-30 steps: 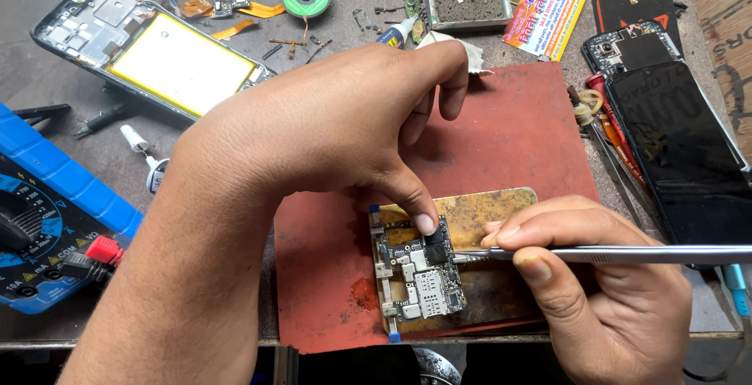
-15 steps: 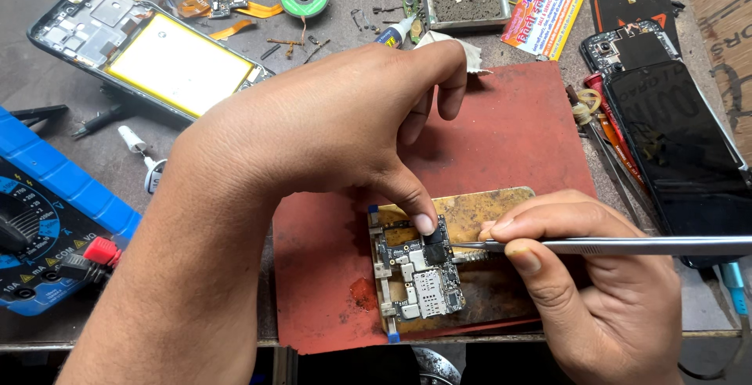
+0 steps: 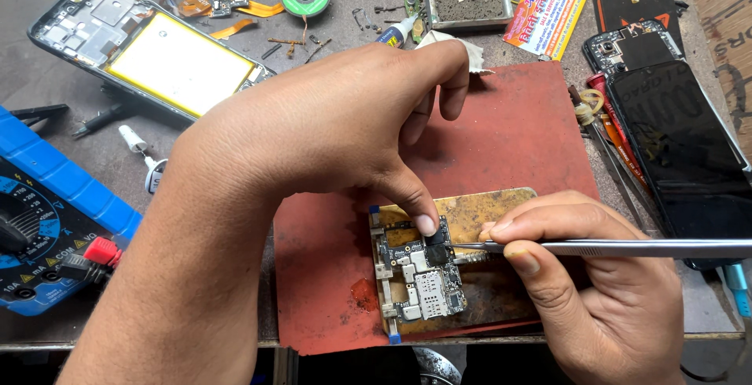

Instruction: The person works on a disassembled smartphone motherboard clamped to a repair bench. They use tweezers to position and adjust a small component on the board, then use a hot air gun to heat the board while continuing to work the component with tweezers.

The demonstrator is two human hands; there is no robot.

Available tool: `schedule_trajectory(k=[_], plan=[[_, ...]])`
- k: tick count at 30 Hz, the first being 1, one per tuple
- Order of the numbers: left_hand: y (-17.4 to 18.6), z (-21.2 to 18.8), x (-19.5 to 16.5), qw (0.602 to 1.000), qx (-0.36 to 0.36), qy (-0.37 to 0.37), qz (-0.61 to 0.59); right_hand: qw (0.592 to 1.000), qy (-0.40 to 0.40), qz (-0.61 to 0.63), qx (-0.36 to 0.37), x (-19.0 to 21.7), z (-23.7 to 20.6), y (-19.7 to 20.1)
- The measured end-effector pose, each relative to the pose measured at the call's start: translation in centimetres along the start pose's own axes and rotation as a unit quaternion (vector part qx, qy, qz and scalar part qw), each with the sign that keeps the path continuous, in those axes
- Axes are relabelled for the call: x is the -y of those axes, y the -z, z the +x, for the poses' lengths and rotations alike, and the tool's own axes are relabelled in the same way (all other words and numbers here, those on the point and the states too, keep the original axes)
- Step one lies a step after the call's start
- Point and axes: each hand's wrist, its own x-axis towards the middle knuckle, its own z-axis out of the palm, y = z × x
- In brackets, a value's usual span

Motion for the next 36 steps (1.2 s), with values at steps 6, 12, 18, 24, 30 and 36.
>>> schedule_trajectory(k=[6, 12, 18, 24, 30, 36], plan=[[0.07, -0.07, -0.18, 1.000, 0.000, 0.005, -0.001, 1.000, 0.006, -0.004, 0.003, 0.08, 0.07, -0.01], [0.08, -0.08, -0.25, 1.000, 0.001, 0.013, 0.003, 1.000, -0.001, 0.000, -0.001, 0.14, 0.16, -0.07], [0.10, -0.07, -0.26, 1.000, 0.002, 0.012, 0.000, 1.000, 0.004, -0.002, -0.002, 0.26, 0.27, -0.17], [0.04, -0.07, -0.23, 1.000, 0.000, 0.009, 0.001, 1.000, 0.007, -0.004, -0.002, 0.24, 0.29, -0.14], [0.08, -0.08, -0.20, 1.000, 0.001, 0.005, -0.004, 1.000, 0.008, 0.008, -0.007, 0.15, 0.17, -0.17], [0.07, -0.07, -0.18, 1.000, 0.002, 0.007, -0.001, 0.999, 0.002, 0.043, -0.014, 0.15, -0.22, -0.18]])
